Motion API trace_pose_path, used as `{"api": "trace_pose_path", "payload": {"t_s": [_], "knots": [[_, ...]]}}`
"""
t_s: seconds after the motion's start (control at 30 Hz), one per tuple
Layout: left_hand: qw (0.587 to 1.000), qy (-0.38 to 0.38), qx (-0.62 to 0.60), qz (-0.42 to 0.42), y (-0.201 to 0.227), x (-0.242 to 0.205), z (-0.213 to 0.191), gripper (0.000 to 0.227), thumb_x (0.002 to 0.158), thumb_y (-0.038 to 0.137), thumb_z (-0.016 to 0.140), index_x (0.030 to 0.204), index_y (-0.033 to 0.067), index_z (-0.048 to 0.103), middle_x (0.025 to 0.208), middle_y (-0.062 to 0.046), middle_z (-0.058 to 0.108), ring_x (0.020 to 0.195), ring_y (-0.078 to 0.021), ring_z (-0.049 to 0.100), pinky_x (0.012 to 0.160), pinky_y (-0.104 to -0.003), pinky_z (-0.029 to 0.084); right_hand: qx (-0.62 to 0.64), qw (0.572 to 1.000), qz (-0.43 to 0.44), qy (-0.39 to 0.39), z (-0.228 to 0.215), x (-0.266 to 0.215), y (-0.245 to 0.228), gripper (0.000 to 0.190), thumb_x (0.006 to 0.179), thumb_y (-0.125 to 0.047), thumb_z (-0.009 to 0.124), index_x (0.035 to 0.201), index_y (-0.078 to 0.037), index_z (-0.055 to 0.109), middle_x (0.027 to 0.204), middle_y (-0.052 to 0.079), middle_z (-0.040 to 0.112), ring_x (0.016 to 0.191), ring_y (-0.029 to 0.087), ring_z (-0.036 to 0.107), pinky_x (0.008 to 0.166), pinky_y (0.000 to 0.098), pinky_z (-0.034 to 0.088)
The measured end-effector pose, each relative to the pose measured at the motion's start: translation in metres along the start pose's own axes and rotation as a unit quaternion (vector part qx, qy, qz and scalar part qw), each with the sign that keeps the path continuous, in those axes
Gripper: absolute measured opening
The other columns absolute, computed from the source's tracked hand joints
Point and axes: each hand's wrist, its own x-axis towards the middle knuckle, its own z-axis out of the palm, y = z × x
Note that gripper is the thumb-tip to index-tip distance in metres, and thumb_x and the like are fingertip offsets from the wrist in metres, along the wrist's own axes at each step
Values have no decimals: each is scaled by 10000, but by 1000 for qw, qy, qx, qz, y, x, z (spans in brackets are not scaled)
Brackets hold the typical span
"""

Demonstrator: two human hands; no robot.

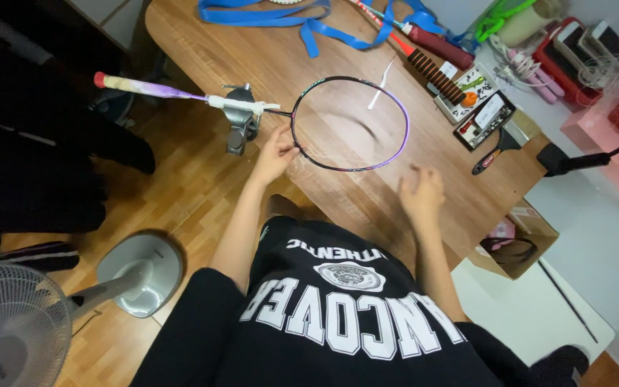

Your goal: The person is stringing a badminton racket that is clamped to a wooden table. They measure and tie knots in the white string, then thread it through the grommets of the racket frame.

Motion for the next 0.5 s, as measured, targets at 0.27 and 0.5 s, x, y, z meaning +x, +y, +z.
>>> {"api": "trace_pose_path", "payload": {"t_s": [0.27, 0.5], "knots": [[991, 72, 106, 24, 92, -53, 11, 517, 878, -8, 780, 1360, -33, 593, 850, -79, 739, 781, -102, 644, 748, -236, 521, 64, 986, -124, -88, -33, -15, -124, 234, 941, -124, 652, 1165, -68, 688, 1242, 166, 633, 1125, 330, 621, 947, 442, 510], [984, 44, -172, -32, 151, -100, 26, 407, 913, 5, 738, 1296, -24, 604, 1050, -89, 747, 953, -132, 727, 834, -257, 598, 475, 776, -57, -411, 23, -20, -174, 264, 1040, -141, 587, 1300, -101, 568, 1094, 40, 695, 928, 80, 697, 811, 237, 575]]}}
